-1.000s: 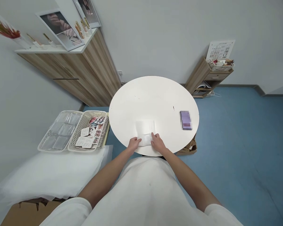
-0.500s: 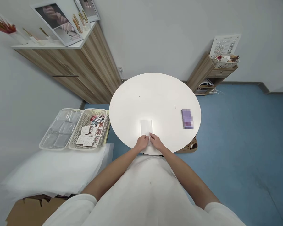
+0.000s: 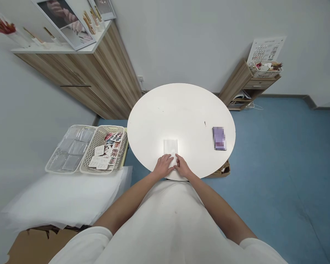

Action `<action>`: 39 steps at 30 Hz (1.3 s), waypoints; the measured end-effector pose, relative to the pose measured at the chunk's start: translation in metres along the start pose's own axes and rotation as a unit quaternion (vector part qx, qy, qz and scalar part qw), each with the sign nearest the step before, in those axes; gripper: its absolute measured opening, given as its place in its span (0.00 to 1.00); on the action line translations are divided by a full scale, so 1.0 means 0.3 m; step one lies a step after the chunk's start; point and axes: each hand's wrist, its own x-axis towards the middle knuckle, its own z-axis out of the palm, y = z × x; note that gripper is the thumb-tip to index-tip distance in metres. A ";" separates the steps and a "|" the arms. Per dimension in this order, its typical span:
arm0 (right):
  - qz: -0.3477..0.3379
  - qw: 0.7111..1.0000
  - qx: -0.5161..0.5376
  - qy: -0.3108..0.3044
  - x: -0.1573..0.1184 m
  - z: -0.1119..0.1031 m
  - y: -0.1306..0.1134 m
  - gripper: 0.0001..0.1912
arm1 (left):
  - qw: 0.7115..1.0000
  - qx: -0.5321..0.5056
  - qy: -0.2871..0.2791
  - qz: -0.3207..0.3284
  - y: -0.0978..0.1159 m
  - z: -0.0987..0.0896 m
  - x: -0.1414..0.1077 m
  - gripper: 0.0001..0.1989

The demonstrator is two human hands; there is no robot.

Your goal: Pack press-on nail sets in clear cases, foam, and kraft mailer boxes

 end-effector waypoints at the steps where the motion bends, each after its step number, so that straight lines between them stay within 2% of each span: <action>1: -0.013 1.000 -0.026 -0.001 -0.009 -0.009 -0.003 0.35 | 1.000 -0.002 -0.011 -0.002 0.000 -0.004 0.001 0.22; 4: -0.086 0.986 -0.141 -0.016 -0.029 -0.040 -0.021 0.37 | 0.999 -0.016 -0.031 -0.016 0.000 -0.012 0.004 0.25; 6: -0.125 0.967 -0.215 -0.050 -0.029 -0.058 -0.039 0.40 | 0.999 -0.029 -0.033 -0.019 -0.001 -0.012 0.009 0.26; 10: -0.120 0.940 -0.304 -0.094 -0.005 -0.072 -0.071 0.47 | 0.998 -0.063 -0.012 -0.017 0.000 -0.013 0.027 0.28; 13: -0.128 0.935 -0.316 -0.100 -0.007 -0.077 -0.080 0.40 | 0.994 -0.100 -0.016 -0.043 0.004 -0.027 0.031 0.28; 17: -0.139 0.950 -0.247 -0.130 -0.048 -0.100 -0.079 0.30 | 0.977 -0.200 -0.047 -0.057 -0.005 -0.052 0.005 0.21; 20: -0.094 0.970 -0.178 -0.134 -0.056 -0.124 -0.090 0.21 | 0.953 -0.293 -0.060 -0.051 -0.027 -0.052 -0.021 0.18; 23: -0.004 0.985 -0.107 -0.135 -0.025 -0.147 -0.111 0.10 | 0.933 -0.354 -0.020 -0.060 -0.051 -0.035 -0.026 0.19; 26: 0.067 0.988 -0.060 -0.127 0.016 -0.164 -0.125 0.16 | 0.922 -0.373 0.021 -0.096 -0.068 -0.016 -0.007 0.18; 30: 0.102 0.988 -0.047 -0.105 0.053 -0.159 -0.123 0.24 | 0.917 -0.367 0.048 -0.148 -0.075 0.001 0.024 0.11; 36: 0.161 0.985 -0.056 -0.041 0.094 -0.109 -0.107 0.23 | 0.920 -0.307 0.081 -0.229 -0.059 0.016 0.053 0.15; 39: 0.179 0.982 -0.054 -0.022 0.101 -0.096 -0.097 0.22 | 0.920 -0.278 0.082 -0.263 -0.045 0.011 0.067 0.13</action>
